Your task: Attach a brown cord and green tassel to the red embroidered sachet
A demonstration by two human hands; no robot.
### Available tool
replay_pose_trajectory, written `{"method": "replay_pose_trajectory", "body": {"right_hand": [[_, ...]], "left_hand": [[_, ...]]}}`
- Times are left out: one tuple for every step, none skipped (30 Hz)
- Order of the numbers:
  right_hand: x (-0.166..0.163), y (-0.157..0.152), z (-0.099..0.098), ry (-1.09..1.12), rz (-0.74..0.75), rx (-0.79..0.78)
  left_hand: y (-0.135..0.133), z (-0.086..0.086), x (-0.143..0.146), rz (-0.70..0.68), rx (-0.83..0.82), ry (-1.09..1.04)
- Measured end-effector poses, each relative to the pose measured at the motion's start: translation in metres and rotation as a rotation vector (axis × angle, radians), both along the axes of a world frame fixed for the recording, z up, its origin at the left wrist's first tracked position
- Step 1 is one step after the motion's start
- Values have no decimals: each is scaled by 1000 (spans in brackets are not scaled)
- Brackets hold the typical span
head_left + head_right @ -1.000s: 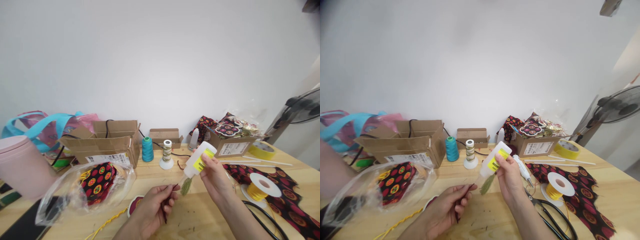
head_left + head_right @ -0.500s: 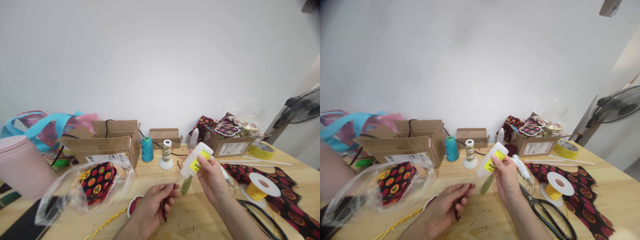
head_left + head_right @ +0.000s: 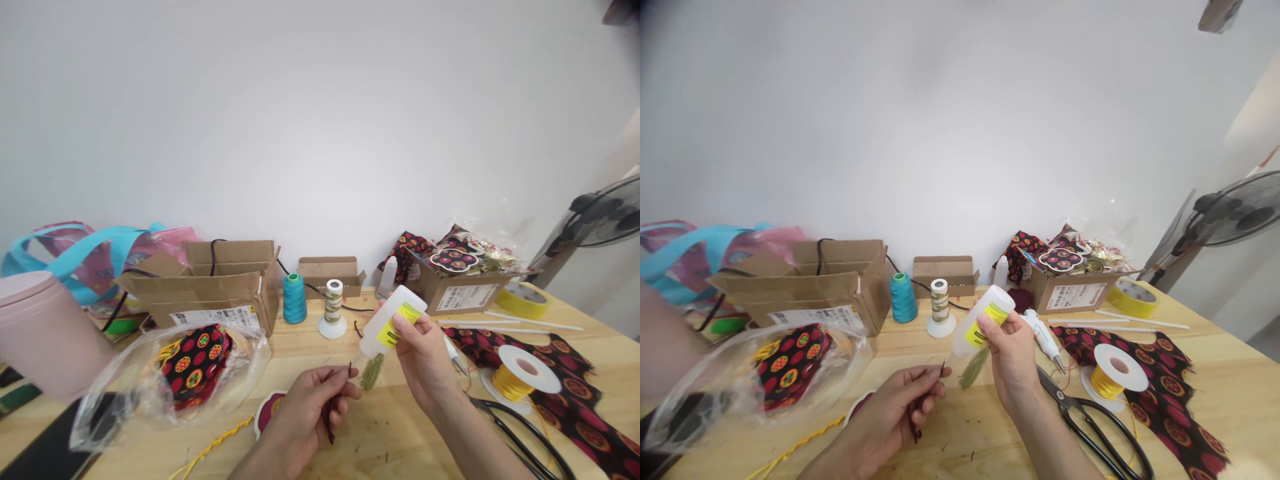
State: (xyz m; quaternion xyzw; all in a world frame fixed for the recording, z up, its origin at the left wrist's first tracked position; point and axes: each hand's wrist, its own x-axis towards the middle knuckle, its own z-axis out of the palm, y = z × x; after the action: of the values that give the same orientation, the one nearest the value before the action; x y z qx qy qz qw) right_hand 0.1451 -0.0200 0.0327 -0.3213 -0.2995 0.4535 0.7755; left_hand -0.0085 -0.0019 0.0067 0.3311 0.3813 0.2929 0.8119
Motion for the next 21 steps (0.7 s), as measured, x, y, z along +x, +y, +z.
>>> {"method": "replay_pose_trajectory", "body": {"right_hand": [[0,0,0,-1,-3,4],[0,0,0,-7,-5,8],[-1,0,1,-17,-4,8],[-1,0,1,-30,-5,6],[-1,0,1,-42,-4,-1],[-2,-1,2,-52,-5,-8],[-2,-1,2,-59,-8,-12],[-2,-2,3,-59,-12,-13],[-2,-2,3,-55,-17,-12],[-1,-3,4,-49,-24,-10],[-1,-3,4,-42,-31,-9],[0,-3,5,-36,-36,-10],[0,-4,5,-35,-38,-11],[0,-4,5,-39,-37,-12],[0,-4,5,-47,-35,-12],[0,-4,5,-58,-31,-14],[-1,-4,5,-70,-28,-16],[-2,-4,5,-82,-25,-20],[-2,-4,5,-91,-23,-24],[-3,-3,5,-100,-22,-29],[-3,-3,5,-105,-23,-34]], "left_hand": [[0,0,0,3,12,10],[-1,0,0,4,25,19],[-1,1,0,-1,38,25],[-1,1,0,-5,49,28],[-1,1,1,-10,58,28],[-1,0,1,-14,66,28],[-1,0,1,-16,73,29],[0,-1,1,-16,80,33],[0,-2,1,-14,87,40],[1,-3,1,-12,93,46],[1,-3,2,-11,99,52],[1,-4,2,-7,102,56],[1,-4,2,-3,104,59],[1,-5,2,0,105,59],[1,-4,2,3,105,59],[0,-4,2,4,105,60],[0,-4,2,4,105,59],[0,-3,2,1,105,59],[-1,-3,2,-3,104,59],[-1,-2,2,-5,103,60],[-1,-2,2,-8,102,60]]}}
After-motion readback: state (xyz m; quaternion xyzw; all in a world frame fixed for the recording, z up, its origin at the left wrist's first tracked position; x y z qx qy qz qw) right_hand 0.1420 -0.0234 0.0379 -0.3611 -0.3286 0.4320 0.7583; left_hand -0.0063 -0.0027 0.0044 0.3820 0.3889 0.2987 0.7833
